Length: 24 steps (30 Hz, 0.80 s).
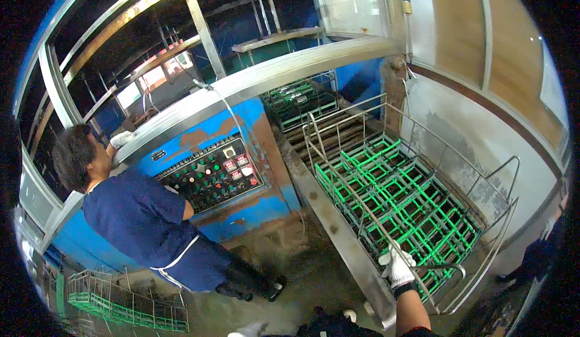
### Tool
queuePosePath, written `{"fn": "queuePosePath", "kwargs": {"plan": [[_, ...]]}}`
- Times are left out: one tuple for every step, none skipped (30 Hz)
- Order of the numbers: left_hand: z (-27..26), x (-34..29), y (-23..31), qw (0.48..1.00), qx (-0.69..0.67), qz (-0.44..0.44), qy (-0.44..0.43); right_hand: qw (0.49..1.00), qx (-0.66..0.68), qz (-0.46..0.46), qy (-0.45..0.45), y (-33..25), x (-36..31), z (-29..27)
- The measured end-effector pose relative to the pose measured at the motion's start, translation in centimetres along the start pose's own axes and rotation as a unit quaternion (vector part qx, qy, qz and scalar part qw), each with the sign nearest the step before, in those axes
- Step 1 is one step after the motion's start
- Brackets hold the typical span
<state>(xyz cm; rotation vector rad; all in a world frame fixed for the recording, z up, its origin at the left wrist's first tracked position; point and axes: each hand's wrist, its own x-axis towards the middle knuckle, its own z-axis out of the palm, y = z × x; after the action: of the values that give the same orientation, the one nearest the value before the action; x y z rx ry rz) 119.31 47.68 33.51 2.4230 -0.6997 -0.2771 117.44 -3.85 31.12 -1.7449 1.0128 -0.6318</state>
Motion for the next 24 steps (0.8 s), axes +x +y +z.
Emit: {"fn": "queuePosePath", "kwargs": {"plan": [[0.8,0.4,-0.4,1.0,-0.005,0.02,0.008,0.998,-0.016,-0.053,0.024,0.9,0.8,-0.1],[1.3,0.2,-1.2,0.999,-0.003,0.029,0.016,0.999,0.04,0.015,-0.013,-0.7,0.8,-0.2],[0.9,0.6,-0.7,1.0,-0.003,0.025,0.013,0.999,0.039,0.019,-0.016,-3.0,0.5,-0.5],[0.5,1.4,-0.3,1.0,0.009,-0.003,-0.02,0.992,0.09,0.068,-0.048,-5.3,0.3,-0.8],[-0.1,3.3,0.9,0.998,0.016,-0.019,-0.065,0.981,0.139,0.121,-0.063,-5.9,-0.2,-2.0],[-1.2,4.3,2.6,0.994,0.028,-0.043,-0.092,0.988,0.135,0.046,-0.051,-2.9,1.4,-1.5],[-1.6,6.2,3.6,0.988,0.041,-0.069,-0.13,0.981,0.144,0.115,-0.064,-5.6,0.5,-1.6],[-1.5,8.2,4.5,0.98,0.051,-0.08,-0.173,0.976,0.184,0.1,-0.058,-5.2,0.4,-2.3],[-1.4,9.0,5.0,0.971,0.064,-0.1,-0.209,0.969,0.225,0.084,-0.063,-5.7,0.1,-2.3],[-0.7,10.0,4.6,0.969,0.065,-0.093,-0.219,0.958,0.258,0.116,-0.052,-6.3,-0.7,-2.5],[0.4,12.0,4.3,0.979,0.025,-0.036,-0.198,0.969,0.217,0.102,-0.049,-3.2,-0.2,-3.1],[0.3,13.4,5.5,0.985,-0.014,0.011,-0.174,0.983,0.154,0.09,-0.051,-4.5,-1.1,-3.4],[0.4,15.3,6.9,0.978,-0.016,-0.02,-0.209,0.991,0.091,0.078,-0.052,-5.7,-2.9,-3.5],[-0.8,17.4,9.8,0.968,-0.016,-0.06,-0.242,0.963,0.153,0.19,-0.118,-11.6,-5.4,-3.8],[-0.3,18.8,11.3,0.981,-0.03,-0.015,-0.191,0.971,0.126,0.17,-0.115,-12.0,-6.6,-4.3],[0.6,20.3,12.5,0.989,-0.043,0.027,-0.138,0.958,0.164,0.191,-0.135,-12.5,-7.4,-4.4],[1.2,22.5,14.8,0.988,-0.074,0.057,-0.12,0.945,0.201,0.21,-0.147,-12.8,-8.0,-5.1],[1.9,24.9,17.9,0.99,-0.076,0.088,-0.082,0.944,0.207,0.209,-0.152,-11.8,-7.2,-5.7],[2.5,26.6,20.2,0.985,-0.099,0.122,-0.066,0.944,0.249,0.123,-0.179,-9.4,-7.6,-6.3],[3.3,28.5,21.5,0.978,-0.123,0.164,-0.035,0.961,0.189,0.101,-0.173,-10.9,-9.0,-7.0],[3.4,30.0,23.4,0.975,-0.176,0.122,-0.061,0.973,0.129,0.079,-0.172,-12.5,-10.4,-7.8],[4.6,31.8,24.2,0.959,-0.254,0.105,-0.071,0.987,0.028,0.052,-0.152,-11.6,-12.0,-8.8],[5.8,33.9,23.8,0.937,-0.33,0.088,-0.074,0.988,-0.074,0.02,-0.133,-11.0,-13.8,-9.6],[5.5,35.7,22.0,0.943,-0.277,0.151,-0.101,0.948,-0.133,0.051,-0.286,-20.0,-14.1,-13.0]]}}
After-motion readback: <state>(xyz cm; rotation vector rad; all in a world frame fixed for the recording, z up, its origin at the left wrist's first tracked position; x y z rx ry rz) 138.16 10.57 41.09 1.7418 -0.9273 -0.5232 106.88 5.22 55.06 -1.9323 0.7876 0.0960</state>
